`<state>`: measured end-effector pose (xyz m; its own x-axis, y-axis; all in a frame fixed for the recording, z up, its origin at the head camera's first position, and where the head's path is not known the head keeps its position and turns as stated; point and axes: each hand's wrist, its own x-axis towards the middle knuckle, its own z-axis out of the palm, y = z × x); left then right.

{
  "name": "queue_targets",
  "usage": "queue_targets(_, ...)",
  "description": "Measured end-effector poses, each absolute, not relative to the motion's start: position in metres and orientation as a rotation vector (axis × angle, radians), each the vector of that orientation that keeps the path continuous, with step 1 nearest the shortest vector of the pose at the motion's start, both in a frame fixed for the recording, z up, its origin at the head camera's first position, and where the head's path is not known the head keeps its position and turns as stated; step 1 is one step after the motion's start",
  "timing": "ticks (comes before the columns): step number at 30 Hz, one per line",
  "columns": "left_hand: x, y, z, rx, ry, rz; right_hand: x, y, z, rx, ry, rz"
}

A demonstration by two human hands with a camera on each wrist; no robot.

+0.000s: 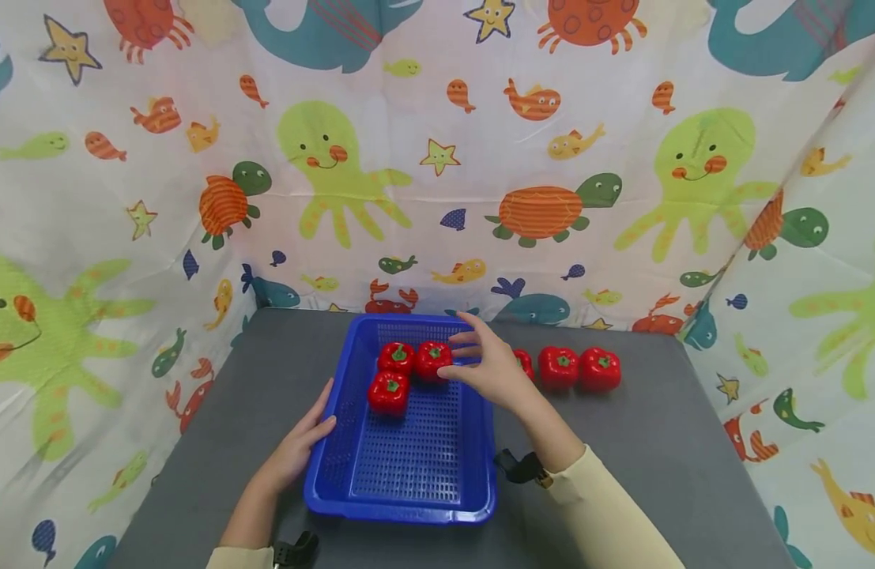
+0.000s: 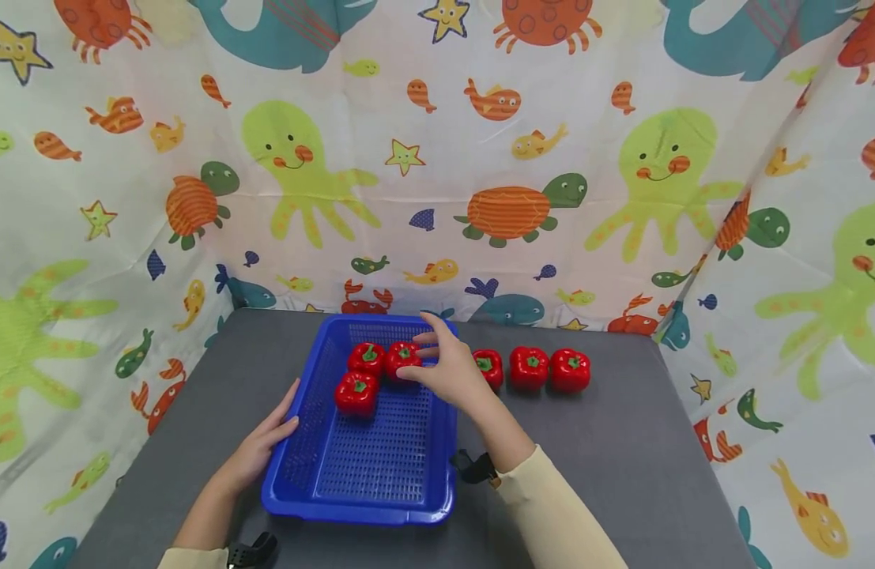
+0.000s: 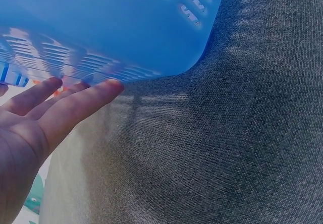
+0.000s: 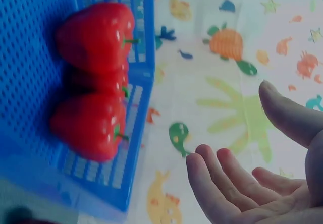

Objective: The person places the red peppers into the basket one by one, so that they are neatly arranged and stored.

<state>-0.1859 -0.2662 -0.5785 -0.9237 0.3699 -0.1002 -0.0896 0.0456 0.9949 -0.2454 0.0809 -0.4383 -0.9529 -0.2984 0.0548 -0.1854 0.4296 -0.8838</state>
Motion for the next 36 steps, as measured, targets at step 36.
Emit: queue_targets(36,-0.187,-0.264,-0.578,0.233,2.049,1.918,-0.255,0.263,-0.502,0.299,2.989,-1.596)
